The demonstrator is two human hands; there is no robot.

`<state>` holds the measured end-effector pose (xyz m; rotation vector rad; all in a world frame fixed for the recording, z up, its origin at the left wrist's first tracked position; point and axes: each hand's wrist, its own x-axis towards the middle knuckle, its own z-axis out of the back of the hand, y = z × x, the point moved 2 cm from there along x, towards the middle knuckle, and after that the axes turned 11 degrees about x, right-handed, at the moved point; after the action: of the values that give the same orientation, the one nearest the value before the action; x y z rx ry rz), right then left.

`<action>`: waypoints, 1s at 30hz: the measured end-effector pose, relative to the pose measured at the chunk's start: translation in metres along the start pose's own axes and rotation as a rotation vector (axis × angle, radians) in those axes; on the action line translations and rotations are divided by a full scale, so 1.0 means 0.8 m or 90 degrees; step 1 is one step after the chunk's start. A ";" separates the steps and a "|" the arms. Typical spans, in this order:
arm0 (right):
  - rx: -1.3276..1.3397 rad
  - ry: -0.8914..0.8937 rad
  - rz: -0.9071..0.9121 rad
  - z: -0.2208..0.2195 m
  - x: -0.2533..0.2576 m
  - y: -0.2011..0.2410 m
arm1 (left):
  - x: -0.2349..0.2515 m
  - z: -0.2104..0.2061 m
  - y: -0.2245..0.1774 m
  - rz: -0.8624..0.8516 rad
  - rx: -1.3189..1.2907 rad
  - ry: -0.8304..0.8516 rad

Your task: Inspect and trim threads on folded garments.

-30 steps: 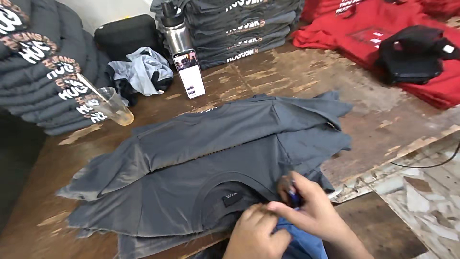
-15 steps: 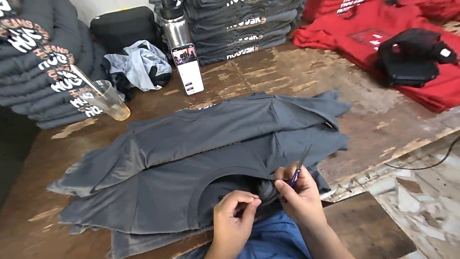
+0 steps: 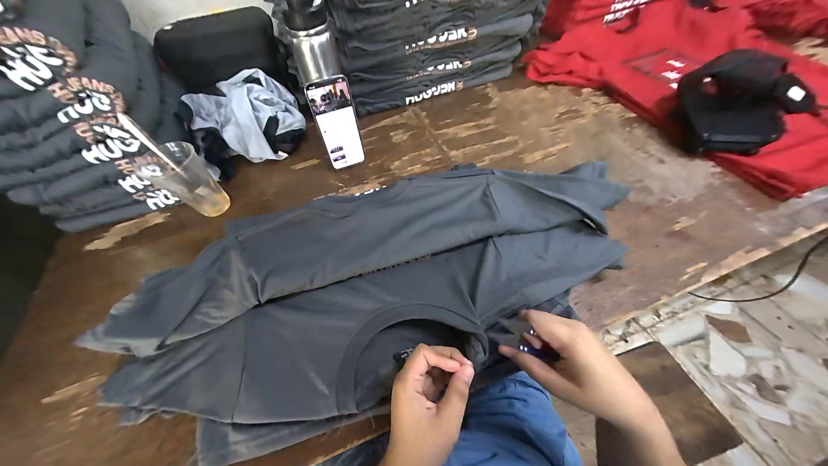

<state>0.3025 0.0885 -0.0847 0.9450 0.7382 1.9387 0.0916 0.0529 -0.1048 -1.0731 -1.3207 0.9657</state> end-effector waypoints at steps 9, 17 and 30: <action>-0.202 0.000 0.089 -0.022 -0.028 0.003 | -0.005 0.001 -0.010 -0.081 0.064 -0.034; -0.193 0.028 -0.023 -0.017 -0.030 0.041 | -0.001 0.006 -0.005 -0.109 0.087 -0.044; -0.131 -0.074 -0.088 -0.024 -0.036 0.013 | -0.010 0.058 -0.051 -0.131 0.259 0.509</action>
<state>0.2928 0.0562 -0.0968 0.8502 0.5125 1.7834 0.0427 0.0371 -0.0689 -0.8439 -0.5292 0.5178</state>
